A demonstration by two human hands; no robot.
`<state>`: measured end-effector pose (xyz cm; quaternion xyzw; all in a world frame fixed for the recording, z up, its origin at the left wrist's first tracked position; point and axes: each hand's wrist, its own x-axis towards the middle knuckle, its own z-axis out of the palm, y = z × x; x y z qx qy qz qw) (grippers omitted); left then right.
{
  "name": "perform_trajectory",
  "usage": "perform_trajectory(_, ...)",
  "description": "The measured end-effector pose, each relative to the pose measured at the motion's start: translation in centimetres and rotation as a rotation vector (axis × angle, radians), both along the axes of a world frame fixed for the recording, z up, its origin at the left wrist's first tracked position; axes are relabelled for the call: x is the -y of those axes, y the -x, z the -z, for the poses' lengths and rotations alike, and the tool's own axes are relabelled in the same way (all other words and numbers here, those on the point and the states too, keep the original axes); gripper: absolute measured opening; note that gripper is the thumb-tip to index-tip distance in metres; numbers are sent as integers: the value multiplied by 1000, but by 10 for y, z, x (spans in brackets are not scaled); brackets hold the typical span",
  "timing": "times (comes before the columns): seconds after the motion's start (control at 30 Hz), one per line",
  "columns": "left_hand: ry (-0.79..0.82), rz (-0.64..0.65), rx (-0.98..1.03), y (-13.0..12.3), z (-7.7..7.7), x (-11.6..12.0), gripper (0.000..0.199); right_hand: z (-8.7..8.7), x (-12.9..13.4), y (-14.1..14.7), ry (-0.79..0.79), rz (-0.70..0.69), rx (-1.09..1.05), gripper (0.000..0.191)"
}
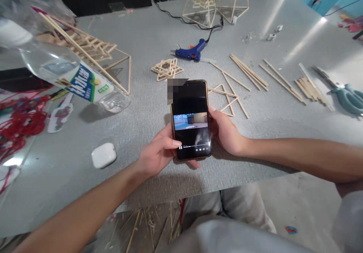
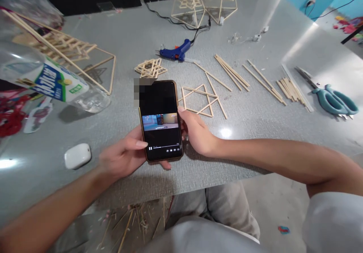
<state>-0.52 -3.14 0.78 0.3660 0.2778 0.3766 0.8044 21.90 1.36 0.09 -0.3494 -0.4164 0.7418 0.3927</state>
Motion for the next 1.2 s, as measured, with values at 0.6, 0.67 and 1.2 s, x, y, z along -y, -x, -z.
perform_trajectory(0.6,-39,-46,-89,-9,1,4,75,12,-10,7,33,118,-144,55)
perform_trajectory(0.67,-28,-42,-89,-9,3,4,73,9,-8,7,51,108,-146,56)
perform_trajectory(1.2,59,127,128,1,-1,7,71,2,2,0,94,84,-96,57)
